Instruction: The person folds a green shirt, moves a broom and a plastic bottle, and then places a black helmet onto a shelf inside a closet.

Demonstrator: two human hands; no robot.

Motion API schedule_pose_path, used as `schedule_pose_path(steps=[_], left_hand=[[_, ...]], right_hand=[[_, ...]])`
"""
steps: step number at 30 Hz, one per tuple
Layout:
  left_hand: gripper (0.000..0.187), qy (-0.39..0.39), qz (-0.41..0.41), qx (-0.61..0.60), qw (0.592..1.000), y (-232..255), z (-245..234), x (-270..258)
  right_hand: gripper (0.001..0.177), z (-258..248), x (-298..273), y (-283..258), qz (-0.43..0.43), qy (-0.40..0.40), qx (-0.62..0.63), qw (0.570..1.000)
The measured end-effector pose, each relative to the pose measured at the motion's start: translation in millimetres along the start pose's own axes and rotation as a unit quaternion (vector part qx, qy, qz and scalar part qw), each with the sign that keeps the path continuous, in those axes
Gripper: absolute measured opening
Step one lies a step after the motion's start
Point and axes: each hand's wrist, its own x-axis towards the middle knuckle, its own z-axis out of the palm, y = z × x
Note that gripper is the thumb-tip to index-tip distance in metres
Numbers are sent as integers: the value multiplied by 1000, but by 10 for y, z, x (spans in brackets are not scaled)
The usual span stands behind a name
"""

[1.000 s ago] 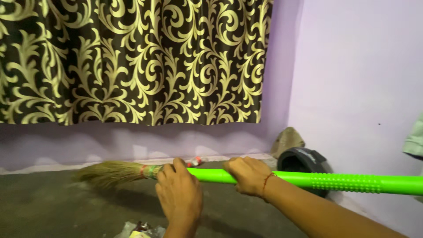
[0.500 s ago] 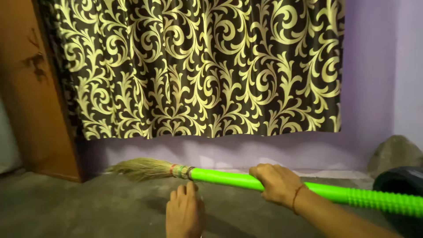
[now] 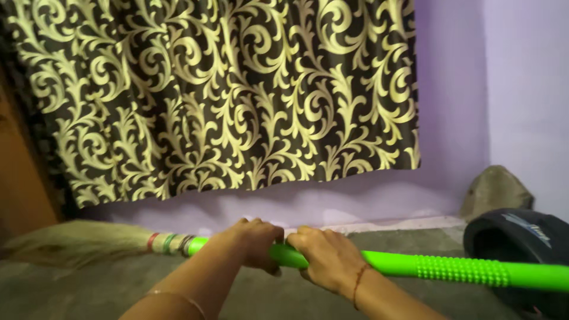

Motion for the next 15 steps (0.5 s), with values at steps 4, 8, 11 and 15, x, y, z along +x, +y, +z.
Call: schedule_pose_path(steps=[4, 8, 11, 15], left_hand=[[57, -11, 73, -47, 996, 246, 62, 179], [54, -22, 141, -102, 984, 471, 110, 490], [53, -9, 178, -113, 977, 582, 129, 737], [52, 8, 218, -152, 964, 587, 240, 879]], right_hand=[[27, -226, -112, 343, -2, 19, -46, 999], [40, -441, -317, 717, 6, -4, -51, 999], [37, -582, -430, 897, 7, 15, -95, 995], [43, -702, -506, 945, 38, -19, -149, 988]])
